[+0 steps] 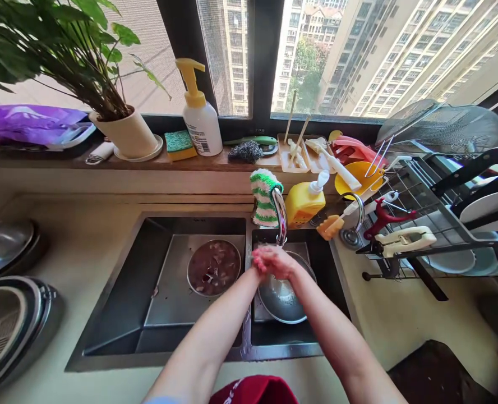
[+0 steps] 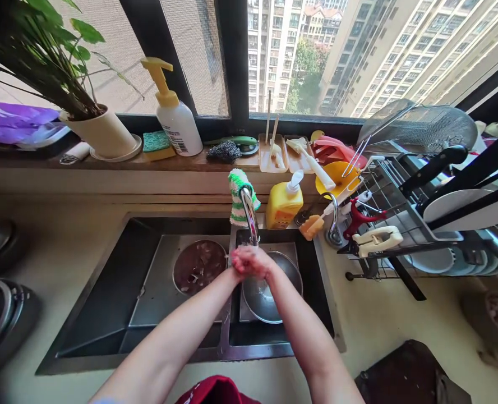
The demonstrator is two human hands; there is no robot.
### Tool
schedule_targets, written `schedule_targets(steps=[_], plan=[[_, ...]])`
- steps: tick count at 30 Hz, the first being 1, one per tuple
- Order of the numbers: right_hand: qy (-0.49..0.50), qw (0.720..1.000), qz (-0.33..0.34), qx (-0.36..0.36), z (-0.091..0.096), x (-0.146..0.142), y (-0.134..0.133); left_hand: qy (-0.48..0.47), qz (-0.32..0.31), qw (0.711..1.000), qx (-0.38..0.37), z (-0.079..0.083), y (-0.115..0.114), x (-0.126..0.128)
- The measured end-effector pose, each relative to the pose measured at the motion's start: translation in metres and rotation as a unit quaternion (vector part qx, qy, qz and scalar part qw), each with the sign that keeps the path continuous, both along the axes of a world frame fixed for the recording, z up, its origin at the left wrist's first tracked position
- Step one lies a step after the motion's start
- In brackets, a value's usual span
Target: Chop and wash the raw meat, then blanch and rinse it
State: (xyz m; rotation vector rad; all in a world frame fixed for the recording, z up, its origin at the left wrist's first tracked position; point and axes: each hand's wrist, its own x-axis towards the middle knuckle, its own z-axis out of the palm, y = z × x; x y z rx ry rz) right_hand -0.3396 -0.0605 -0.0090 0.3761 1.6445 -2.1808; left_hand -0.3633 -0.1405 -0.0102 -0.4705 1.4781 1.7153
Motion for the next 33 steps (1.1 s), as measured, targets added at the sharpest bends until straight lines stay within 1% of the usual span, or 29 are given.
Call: schedule_targets(steps=[1, 2, 3, 4, 5, 6, 8, 10, 11, 13, 15, 16, 17, 18, 20, 21, 22, 23, 24, 25, 26, 28, 29, 30, 31, 32, 33], plan=[[-0.016, 0.996, 0.032, 0.077, -0.004, 0.006, 0.010, 0.014, -0.040, 0.999, -0.022, 0.000, 0.000, -0.001], [-0.035, 0.982, 0.058, 0.176, -0.009, 0.011, 0.024, 0.027, -0.079, 0.996, -0.042, 0.000, 0.001, -0.002], [-0.054, 0.957, 0.071, 0.276, -0.014, 0.016, 0.038, 0.044, -0.115, 0.991, -0.060, 0.002, 0.001, -0.003], [-0.074, 0.929, 0.069, 0.355, -0.021, 0.020, 0.053, 0.064, -0.147, 0.984, -0.077, 0.004, 0.000, -0.004], [-0.094, 0.905, 0.060, 0.410, -0.028, 0.024, 0.066, 0.087, -0.175, 0.976, -0.092, 0.007, 0.000, -0.006], [-0.114, 0.888, 0.050, 0.442, -0.036, 0.028, 0.077, 0.114, -0.198, 0.968, -0.104, 0.011, -0.002, -0.007], [-0.147, 0.866, 0.046, 0.476, -0.050, 0.036, 0.090, 0.167, -0.232, 0.950, -0.125, 0.019, -0.006, -0.010], [-0.166, 0.852, 0.053, 0.493, -0.061, 0.046, 0.097, 0.209, -0.251, 0.933, -0.148, 0.025, -0.012, -0.012], [-0.167, 0.850, 0.054, 0.497, -0.063, 0.053, 0.100, 0.226, -0.255, 0.926, -0.164, 0.027, -0.016, -0.012], [-0.159, 0.850, 0.042, 0.500, -0.062, 0.072, 0.106, 0.249, -0.256, 0.912, -0.203, 0.031, -0.023, -0.008], [-0.155, 0.849, 0.020, 0.505, -0.054, 0.099, 0.112, 0.264, -0.256, 0.899, -0.239, 0.034, -0.031, -0.003], [-0.160, 0.852, 0.007, 0.498, -0.050, 0.115, 0.113, 0.269, -0.259, 0.893, -0.253, 0.036, -0.034, 0.000], [-0.172, 0.865, -0.011, 0.470, -0.047, 0.130, 0.111, 0.272, -0.263, 0.887, -0.264, 0.040, -0.038, 0.001], [-0.189, 0.888, -0.034, 0.418, -0.044, 0.144, 0.104, 0.275, -0.269, 0.882, -0.273, 0.045, -0.041, 0.002], [-0.215, 0.937, -0.096, 0.259, -0.045, 0.162, 0.080, 0.282, -0.281, 0.872, -0.285, 0.058, -0.046, 0.001], [-0.214, 0.951, -0.136, 0.179, -0.047, 0.165, 0.065, 0.287, -0.287, 0.867, -0.290, 0.066, -0.049, 0.001], [-0.203, 0.955, -0.179, 0.123, -0.051, 0.162, 0.050, 0.295, -0.292, 0.861, -0.293, 0.073, -0.051, 0.000], [-0.186, 0.953, -0.219, 0.100, -0.053, 0.156, 0.038, 0.306, -0.292, 0.855, -0.298, 0.079, -0.054, 0.000], [-0.168, 0.948, -0.253, 0.098, -0.055, 0.147, 0.030, 0.321, -0.286, 0.850, -0.304, 0.083, -0.056, 0.002], [-0.152, 0.941, -0.280, 0.110, -0.055, 0.136, 0.027, 0.335, -0.271, 0.848, -0.308, 0.085, -0.057, 0.004], [-0.139, 0.935, -0.301, 0.127, -0.051, 0.125, 0.031, 0.336, -0.242, 0.858, -0.303, 0.085, -0.059, 0.006], [-0.118, 0.924, -0.325, 0.162, -0.035, 0.110, 0.051, 0.299, -0.158, 0.903, -0.267, 0.078, -0.059, 0.013], [-0.095, 0.919, -0.324, 0.202, -0.022, 0.107, 0.065, 0.265, -0.118, 0.927, -0.239, 0.071, -0.058, 0.016], [-0.060, 0.910, -0.314, 0.265, -0.005, 0.106, 0.077, 0.229, -0.088, 0.947, -0.210, 0.064, -0.056, 0.019], [-0.014, 0.890, -0.292, 0.349, 0.014, 0.108, 0.086, 0.196, -0.068, 0.961, -0.182, 0.057, -0.053, 0.022], [0.037, 0.856, -0.260, 0.445, 0.034, 0.112, 0.090, 0.171, -0.057, 0.971, -0.156, 0.049, -0.049, 0.025], [0.089, 0.806, -0.223, 0.541, 0.055, 0.117, 0.089, 0.152, -0.051, 0.978, -0.130, 0.043, -0.043, 0.029]])
